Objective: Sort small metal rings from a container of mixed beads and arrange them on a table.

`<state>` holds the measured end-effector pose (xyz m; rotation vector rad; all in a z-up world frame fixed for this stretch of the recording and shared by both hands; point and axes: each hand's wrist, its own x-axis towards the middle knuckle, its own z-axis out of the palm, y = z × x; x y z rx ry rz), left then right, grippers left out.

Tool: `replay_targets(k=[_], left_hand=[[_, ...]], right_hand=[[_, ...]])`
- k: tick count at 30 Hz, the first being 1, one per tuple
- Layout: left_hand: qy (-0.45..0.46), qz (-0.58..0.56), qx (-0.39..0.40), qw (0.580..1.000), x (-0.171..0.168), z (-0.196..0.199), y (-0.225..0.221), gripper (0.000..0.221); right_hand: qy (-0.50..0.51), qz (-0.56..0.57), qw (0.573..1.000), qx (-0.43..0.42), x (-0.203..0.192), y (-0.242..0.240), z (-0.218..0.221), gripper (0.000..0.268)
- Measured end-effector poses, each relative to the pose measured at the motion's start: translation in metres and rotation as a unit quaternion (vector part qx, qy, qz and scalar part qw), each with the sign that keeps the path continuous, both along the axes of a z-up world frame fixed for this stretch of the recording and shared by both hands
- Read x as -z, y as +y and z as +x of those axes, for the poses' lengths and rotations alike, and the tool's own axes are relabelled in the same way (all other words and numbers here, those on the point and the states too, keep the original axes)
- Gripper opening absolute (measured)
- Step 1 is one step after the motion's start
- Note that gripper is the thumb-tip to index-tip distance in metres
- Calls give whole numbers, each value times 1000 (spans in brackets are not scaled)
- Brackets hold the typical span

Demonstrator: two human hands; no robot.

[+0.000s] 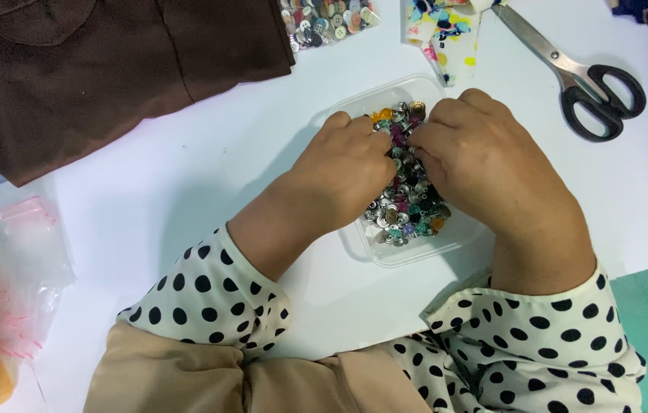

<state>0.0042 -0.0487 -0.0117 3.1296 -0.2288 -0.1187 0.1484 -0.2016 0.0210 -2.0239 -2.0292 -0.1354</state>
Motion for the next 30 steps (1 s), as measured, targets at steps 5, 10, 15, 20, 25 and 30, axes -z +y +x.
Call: replay_targets(k=[5, 10, 15, 20, 25, 30], left_hand=[[16, 8, -6, 1000, 5, 1, -1, 25], [36, 6, -12, 999, 2, 2, -2, 25], [2, -1, 5, 1000, 10, 4, -3, 23], [3, -49, 14, 999, 8, 1, 2, 23], [-1, -39, 21, 999, 12, 3, 0, 21], [21, -37, 7, 999, 15, 4, -2, 17]], right_hand=[[-26, -41, 999, 24, 11, 0, -12, 16], [-67, -44, 996, 39, 24, 4, -18, 23], [-81, -35, 995, 40, 29, 4, -18, 21], [-76, -30, 996, 35, 27, 4, -17, 18], [-68, -35, 997, 34, 23, 4, -15, 11], [-70, -29, 996, 37, 23, 2, -14, 13]])
